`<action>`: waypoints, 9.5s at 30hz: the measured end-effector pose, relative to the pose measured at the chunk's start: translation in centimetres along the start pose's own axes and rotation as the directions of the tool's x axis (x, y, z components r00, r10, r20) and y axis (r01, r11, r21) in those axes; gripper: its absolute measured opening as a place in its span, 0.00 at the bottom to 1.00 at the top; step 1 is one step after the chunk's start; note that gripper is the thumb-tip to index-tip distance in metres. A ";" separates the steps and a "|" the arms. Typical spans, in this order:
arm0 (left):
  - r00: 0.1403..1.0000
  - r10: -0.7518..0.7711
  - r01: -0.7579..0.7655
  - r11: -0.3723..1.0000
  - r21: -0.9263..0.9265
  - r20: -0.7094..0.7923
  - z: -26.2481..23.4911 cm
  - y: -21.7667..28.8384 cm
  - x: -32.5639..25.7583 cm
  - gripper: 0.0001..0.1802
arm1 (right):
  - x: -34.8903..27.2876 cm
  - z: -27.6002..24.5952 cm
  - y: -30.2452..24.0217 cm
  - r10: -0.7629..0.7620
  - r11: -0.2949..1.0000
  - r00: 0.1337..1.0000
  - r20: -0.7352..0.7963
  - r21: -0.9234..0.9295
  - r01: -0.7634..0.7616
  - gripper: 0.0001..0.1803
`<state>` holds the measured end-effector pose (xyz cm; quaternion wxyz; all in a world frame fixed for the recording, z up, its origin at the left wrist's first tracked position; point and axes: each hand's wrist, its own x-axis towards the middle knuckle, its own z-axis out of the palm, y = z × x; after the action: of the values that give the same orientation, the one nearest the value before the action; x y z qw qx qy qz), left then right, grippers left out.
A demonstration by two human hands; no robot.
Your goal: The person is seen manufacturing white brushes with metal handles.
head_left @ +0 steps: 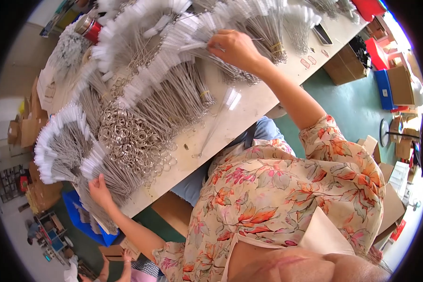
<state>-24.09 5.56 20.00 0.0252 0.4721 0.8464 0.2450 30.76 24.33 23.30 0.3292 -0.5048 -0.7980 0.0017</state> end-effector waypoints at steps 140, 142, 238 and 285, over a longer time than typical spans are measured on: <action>0.781 0.521 -0.614 0.535 -0.581 -0.345 2.4 19.0 -12.2 0.17 | -3.6 3.0 -20.0 -0.244 0.031 0.697 0.675 0.723 -0.690 0.09; 0.785 0.510 -0.601 0.492 -0.630 -0.352 2.6 18.7 -11.9 0.16 | -3.5 3.3 -19.9 -0.249 0.046 0.699 0.671 0.729 -0.683 0.08; 0.840 0.367 -0.390 0.920 0.027 -0.400 -8.4 5.4 11.1 0.10 | 6.7 5.3 -18.4 -0.434 0.683 0.895 0.098 0.684 0.256 0.04; 0.922 -0.041 0.034 0.999 0.024 0.386 -0.9 8.7 20.8 0.07 | 23.7 3.8 17.6 0.846 0.531 0.520 0.115 -0.252 -0.809 0.25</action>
<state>-28.96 25.84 28.52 0.1923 0.4950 0.8358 0.1394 36.40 53.32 26.83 0.1531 -0.8459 -0.4888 0.1486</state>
